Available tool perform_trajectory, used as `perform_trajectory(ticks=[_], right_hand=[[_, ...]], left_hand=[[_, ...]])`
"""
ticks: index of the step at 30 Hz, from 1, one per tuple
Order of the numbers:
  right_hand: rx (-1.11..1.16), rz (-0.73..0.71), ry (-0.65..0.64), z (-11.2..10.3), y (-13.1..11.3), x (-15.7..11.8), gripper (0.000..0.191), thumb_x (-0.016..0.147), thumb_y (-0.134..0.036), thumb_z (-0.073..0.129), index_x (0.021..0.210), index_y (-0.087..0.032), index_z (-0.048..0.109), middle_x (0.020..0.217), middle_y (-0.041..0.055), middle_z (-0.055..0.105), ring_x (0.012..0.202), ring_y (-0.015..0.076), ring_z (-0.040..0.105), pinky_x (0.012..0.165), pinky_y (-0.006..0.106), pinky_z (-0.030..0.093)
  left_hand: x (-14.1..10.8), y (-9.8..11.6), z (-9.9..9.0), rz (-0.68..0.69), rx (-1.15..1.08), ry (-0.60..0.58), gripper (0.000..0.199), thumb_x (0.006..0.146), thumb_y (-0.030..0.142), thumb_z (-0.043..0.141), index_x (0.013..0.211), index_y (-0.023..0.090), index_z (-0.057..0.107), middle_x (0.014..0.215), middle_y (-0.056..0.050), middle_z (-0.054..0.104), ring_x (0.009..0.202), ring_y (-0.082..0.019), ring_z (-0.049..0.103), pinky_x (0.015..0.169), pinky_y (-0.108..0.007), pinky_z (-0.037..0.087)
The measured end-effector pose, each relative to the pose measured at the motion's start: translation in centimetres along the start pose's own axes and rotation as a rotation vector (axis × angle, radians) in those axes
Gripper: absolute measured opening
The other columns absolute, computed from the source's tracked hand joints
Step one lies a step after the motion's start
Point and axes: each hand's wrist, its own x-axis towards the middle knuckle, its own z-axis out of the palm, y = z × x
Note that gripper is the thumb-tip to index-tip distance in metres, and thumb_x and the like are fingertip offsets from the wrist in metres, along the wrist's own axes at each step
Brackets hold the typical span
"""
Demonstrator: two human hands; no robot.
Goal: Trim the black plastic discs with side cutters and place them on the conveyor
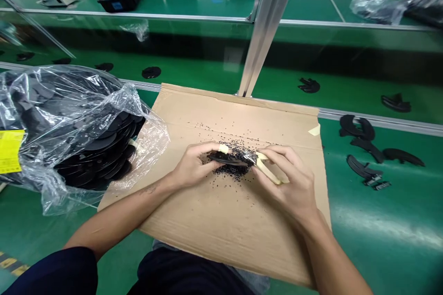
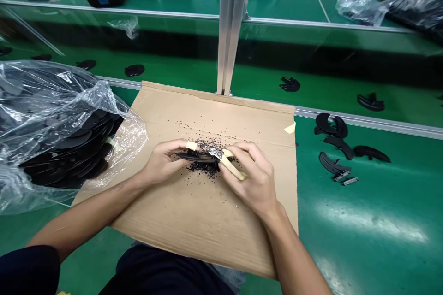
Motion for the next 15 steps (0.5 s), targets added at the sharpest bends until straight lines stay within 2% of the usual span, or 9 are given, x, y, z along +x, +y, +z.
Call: perform_trajectory(ticks=[5, 15], right_hand=[[-0.083, -0.115, -0.098, 0.13, 0.89, -0.23, 0.034, 0.087, -0.020, 0.068, 0.120, -0.023, 0.063, 0.106, 0.0099, 0.068, 0.095, 0.0239, 0.067, 0.075, 0.039, 0.057], [-0.194, -0.230, -0.101, -0.01, 0.80, -0.21, 0.032, 0.090, -0.021, 0.066, 0.121, -0.020, 0.059, 0.105, 0.0113, 0.069, 0.090, 0.0224, 0.064, 0.070, 0.035, 0.052]], left_hand=[[-0.11, 0.20, 0.05, -0.024, -0.034, -0.030, 0.018, 0.086, 0.015, 0.069, 0.103, 0.017, 0.075, 0.104, -0.008, 0.078, 0.099, -0.018, 0.074, 0.095, -0.033, 0.060], [-0.24, 0.05, 0.15, 0.059, -0.098, -0.066, 0.024, 0.086, 0.007, 0.065, 0.105, 0.019, 0.075, 0.105, -0.007, 0.078, 0.099, -0.016, 0.074, 0.091, -0.029, 0.061]])
